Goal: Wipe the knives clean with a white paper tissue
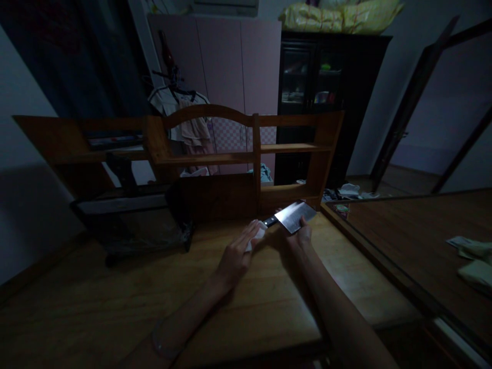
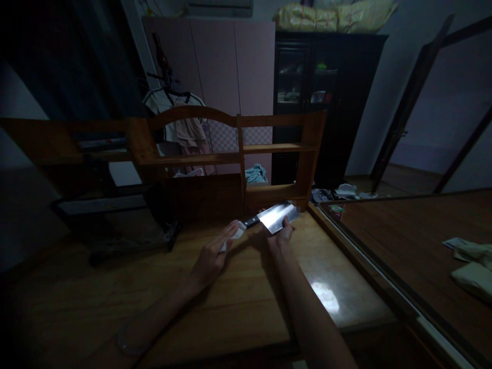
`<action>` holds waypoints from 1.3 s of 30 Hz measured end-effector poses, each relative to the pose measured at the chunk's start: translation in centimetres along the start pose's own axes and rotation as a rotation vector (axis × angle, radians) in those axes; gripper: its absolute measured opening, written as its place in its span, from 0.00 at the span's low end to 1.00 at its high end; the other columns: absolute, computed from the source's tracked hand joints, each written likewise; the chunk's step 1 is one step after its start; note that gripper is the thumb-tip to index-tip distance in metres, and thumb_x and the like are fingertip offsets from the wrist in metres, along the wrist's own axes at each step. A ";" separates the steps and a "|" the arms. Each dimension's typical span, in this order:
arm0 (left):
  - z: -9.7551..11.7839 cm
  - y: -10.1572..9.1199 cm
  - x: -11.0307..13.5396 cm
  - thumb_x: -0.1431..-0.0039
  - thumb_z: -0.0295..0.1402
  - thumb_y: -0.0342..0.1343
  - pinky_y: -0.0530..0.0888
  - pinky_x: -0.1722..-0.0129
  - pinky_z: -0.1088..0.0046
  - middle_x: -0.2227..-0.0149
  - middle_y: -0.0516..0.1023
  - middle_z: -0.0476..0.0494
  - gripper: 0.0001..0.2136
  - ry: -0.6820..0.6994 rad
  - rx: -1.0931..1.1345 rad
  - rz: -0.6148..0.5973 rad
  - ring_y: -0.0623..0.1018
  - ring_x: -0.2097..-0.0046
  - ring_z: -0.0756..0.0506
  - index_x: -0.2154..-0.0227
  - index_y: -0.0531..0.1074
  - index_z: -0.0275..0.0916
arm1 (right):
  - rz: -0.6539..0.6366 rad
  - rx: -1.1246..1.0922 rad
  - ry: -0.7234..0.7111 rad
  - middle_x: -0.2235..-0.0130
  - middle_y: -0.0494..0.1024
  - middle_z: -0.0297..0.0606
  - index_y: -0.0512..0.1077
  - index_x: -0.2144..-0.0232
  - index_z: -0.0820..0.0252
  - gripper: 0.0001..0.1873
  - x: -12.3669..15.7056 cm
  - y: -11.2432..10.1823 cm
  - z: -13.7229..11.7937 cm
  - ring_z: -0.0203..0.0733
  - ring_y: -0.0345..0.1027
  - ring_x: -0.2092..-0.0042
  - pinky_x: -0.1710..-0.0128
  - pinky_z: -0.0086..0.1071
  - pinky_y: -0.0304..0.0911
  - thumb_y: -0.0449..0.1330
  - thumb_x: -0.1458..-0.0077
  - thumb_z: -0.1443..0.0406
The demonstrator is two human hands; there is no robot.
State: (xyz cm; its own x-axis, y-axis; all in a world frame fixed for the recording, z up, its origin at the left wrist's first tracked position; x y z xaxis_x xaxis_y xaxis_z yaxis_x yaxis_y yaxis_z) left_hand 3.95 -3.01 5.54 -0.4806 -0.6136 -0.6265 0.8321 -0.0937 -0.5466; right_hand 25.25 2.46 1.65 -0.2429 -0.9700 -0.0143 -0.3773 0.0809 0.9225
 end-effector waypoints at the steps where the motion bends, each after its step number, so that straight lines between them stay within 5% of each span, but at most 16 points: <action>1: -0.2 -0.1 0.0 0.36 0.32 0.42 0.56 0.38 0.57 0.39 0.59 0.48 0.19 -0.066 0.101 0.027 0.58 0.37 0.44 0.43 0.62 0.43 | -0.008 -0.003 -0.001 0.58 0.77 0.53 0.65 0.51 0.73 0.31 -0.1 -0.1 0.0 0.48 0.72 0.54 0.50 0.43 0.65 0.38 0.40 0.54; 8: -4.3 1.4 -0.1 0.42 0.40 0.53 0.75 0.59 0.62 0.55 0.77 0.35 0.19 -0.681 1.059 0.175 0.77 0.56 0.36 0.53 0.72 0.32 | -0.035 -0.028 0.036 0.56 0.77 0.53 0.67 0.52 0.72 0.30 -0.4 -0.1 0.1 0.48 0.71 0.52 0.49 0.44 0.64 0.40 0.40 0.53; 10: -4.9 2.1 0.0 0.42 0.38 0.53 0.76 0.62 0.63 0.57 0.78 0.35 0.19 -0.773 1.244 0.150 0.79 0.60 0.38 0.51 0.70 0.32 | -0.054 -0.022 0.033 0.55 0.76 0.54 0.66 0.51 0.73 0.29 -0.2 0.1 0.2 0.47 0.70 0.51 0.49 0.43 0.65 0.39 0.39 0.55; 14: -4.8 2.8 0.1 0.40 0.35 0.51 0.72 0.51 0.62 0.51 0.74 0.36 0.18 -0.784 1.449 0.118 0.76 0.53 0.41 0.49 0.67 0.32 | -0.098 -0.014 0.077 0.52 0.74 0.55 0.64 0.49 0.73 0.31 0.3 0.7 0.4 0.48 0.69 0.49 0.49 0.43 0.64 0.38 0.39 0.54; 19: -4.4 2.8 0.0 0.38 0.38 0.46 0.68 0.46 0.61 0.44 0.68 0.34 0.21 -0.732 1.498 0.003 0.72 0.48 0.39 0.44 0.62 0.32 | -0.110 -0.013 0.087 0.53 0.75 0.53 0.66 0.50 0.73 0.29 0.5 1.1 0.4 0.49 0.68 0.49 0.48 0.46 0.64 0.43 0.40 0.53; 29: -4.4 1.8 0.4 0.40 0.51 0.41 0.70 0.49 0.58 0.45 0.66 0.28 0.31 -0.733 1.568 0.038 0.70 0.46 0.35 0.46 0.61 0.28 | -0.125 0.041 0.204 0.51 0.74 0.49 0.66 0.50 0.69 0.20 0.1 0.8 1.2 0.47 0.68 0.48 0.49 0.44 0.65 0.50 0.41 0.61; 36: -5.3 1.9 0.2 0.40 0.28 0.45 0.74 0.53 0.67 0.51 0.72 0.28 0.19 -0.874 1.534 0.142 0.74 0.50 0.40 0.47 0.61 0.25 | -0.181 0.029 0.128 0.48 0.72 0.52 0.61 0.46 0.72 0.22 0.1 1.0 0.9 0.48 0.66 0.46 0.48 0.44 0.64 0.50 0.40 0.63; 39: -5.7 2.5 0.0 0.41 0.24 0.48 0.76 0.57 0.73 0.52 0.73 0.31 0.18 -0.818 1.484 0.129 0.76 0.52 0.43 0.48 0.64 0.28 | -0.144 0.011 0.116 0.49 0.73 0.52 0.60 0.45 0.72 0.22 0.3 1.2 0.7 0.47 0.67 0.47 0.48 0.44 0.64 0.48 0.39 0.64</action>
State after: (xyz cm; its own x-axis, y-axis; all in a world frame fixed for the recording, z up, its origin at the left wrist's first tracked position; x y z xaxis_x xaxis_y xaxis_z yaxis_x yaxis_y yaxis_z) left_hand 4.40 1.22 0.98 -0.5313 -0.8446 0.0663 0.6033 -0.3223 0.7295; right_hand 24.07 2.47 2.45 -0.0812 -0.9916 -0.1012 -0.4108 -0.0592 0.9098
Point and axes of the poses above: each hand's wrist, its own x-axis away from the middle knuckle, its own y-axis out of the palm, z = x × y, the point moved 3 cm from there along -x, towards the middle knuckle
